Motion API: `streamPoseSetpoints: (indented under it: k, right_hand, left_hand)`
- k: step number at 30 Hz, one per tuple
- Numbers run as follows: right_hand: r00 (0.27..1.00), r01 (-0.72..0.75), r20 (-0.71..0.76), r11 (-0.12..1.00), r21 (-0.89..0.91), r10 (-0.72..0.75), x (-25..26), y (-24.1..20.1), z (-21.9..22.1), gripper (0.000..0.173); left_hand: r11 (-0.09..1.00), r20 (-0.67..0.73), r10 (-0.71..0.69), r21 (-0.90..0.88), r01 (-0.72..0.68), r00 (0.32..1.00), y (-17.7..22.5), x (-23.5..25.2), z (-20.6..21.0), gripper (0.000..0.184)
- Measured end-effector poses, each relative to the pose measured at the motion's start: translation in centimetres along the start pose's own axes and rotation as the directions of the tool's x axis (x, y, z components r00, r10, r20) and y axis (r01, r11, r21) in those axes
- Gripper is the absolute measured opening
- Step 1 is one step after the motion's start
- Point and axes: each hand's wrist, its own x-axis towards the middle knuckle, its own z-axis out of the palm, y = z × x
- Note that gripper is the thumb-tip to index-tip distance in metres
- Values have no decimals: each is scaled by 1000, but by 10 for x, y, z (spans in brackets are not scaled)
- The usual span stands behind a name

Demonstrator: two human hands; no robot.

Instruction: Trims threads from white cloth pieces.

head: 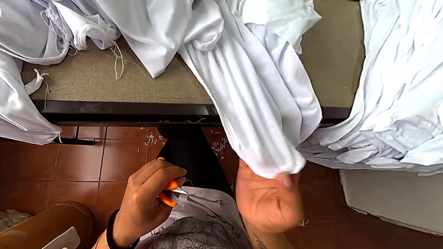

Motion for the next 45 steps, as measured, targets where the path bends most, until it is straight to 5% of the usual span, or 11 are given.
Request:
streamPoseSetpoints:
  k: [3, 7, 9, 15, 18, 21, 28, 35, 45]
  right_hand:
    - [984, -170, 70, 983, 66, 165, 3, -11, 6, 27]
    - [850, -497, 148, 862, -97, 506, 2, -2, -3, 35]
    - [823, -529, 158, 838, -134, 545, -3, 6, -5, 34]
    - [926, -373, 6, 918, -136, 377, -8, 17, -11, 42]
    - [953, -303, -49, 951, -59, 300, 1, 14, -14, 27]
    - [968, -247, -36, 969, 1, 247, 6, 10, -14, 14]
    - [997, -78, -39, 988, -135, 74, -3, 12, -14, 22]
    - [981, -172, 65, 975, -144, 182, -12, 3, -33, 12]
    - [975, -200, 33, 927, -319, 221, -16, 0, -39, 24]
  left_hand:
    - [1000, 12, -9, -14, 9, 1000, -2, -3, 0, 11]
    - [1000, 22, -14, 24, 14, 1000, -3, -3, -1, 14]
    - [999, 23, -33, 41, 32, 999, -3, -3, -3, 17]
    - [992, 67, -104, 72, 100, 992, -8, -6, -6, 19]
    - [992, 109, -109, 81, 100, 988, -9, -7, -5, 20]
    - [993, 149, -100, 78, 89, 984, -9, -6, -2, 20]
    - [990, 181, -98, 114, 78, 979, -9, 0, 1, 21]
    - [989, 246, -90, 137, 58, 965, -10, 2, 9, 21]
    - [980, 363, -83, 197, 11, 928, -3, 19, 15, 37]
